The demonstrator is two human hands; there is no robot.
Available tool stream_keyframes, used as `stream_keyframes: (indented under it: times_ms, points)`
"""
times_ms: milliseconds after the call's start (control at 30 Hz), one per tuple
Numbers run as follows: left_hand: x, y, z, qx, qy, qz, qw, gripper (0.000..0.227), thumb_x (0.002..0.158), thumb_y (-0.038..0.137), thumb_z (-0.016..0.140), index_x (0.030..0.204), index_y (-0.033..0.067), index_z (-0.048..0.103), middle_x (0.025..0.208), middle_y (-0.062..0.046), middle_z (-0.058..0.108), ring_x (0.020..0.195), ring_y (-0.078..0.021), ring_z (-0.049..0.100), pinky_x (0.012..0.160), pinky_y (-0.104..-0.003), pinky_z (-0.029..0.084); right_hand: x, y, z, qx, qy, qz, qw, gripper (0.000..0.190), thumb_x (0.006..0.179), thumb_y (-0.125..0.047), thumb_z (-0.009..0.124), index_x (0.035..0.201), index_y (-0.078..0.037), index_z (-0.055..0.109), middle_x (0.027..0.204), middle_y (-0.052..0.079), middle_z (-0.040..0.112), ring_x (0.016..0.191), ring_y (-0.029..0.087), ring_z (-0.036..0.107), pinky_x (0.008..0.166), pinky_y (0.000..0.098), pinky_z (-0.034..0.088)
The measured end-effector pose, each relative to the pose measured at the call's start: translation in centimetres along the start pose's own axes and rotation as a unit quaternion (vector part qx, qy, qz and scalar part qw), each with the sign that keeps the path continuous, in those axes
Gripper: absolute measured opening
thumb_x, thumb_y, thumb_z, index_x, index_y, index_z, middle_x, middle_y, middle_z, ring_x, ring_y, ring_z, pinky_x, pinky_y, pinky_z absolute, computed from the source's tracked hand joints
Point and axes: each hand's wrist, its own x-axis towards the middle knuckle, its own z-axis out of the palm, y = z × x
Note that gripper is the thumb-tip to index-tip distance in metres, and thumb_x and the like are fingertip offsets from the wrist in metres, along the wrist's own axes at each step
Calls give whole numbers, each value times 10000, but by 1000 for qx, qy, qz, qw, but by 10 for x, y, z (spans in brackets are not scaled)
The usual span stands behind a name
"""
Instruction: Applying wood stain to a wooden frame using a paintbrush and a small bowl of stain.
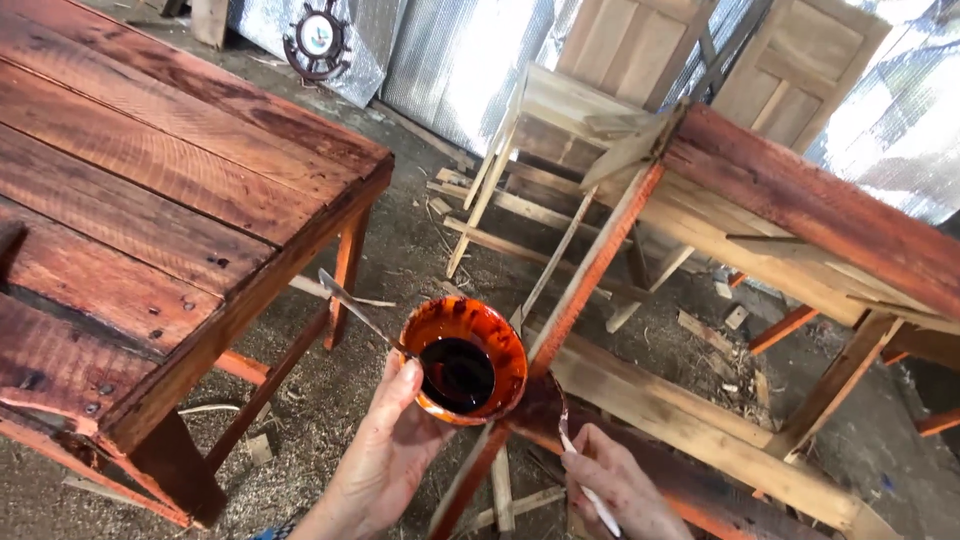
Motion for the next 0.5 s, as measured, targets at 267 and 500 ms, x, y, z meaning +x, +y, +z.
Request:
stream_keyframes:
  times_ms: [267,500]
  points:
    - [-15,3,16,13,17,-7,1000,850,784,298,549,1606,341,339,1503,-84,600,1281,-287,565,1054,-465,474,-3,67,-32,-358,182,-78,912,251,930,-401,675,957,-178,563,561,-15,471,569,132,377,600,243,279]
    - [-21,-9,23,40,-30,31,998,529,884,211,478,1410,174,514,1398,-182,631,1229,-341,557,988,-494,455,78,197,-72,-564,306,-93,761,262,928,-444,541,1140,-325,445,704,-20,677,588,249,692,506,355,472]
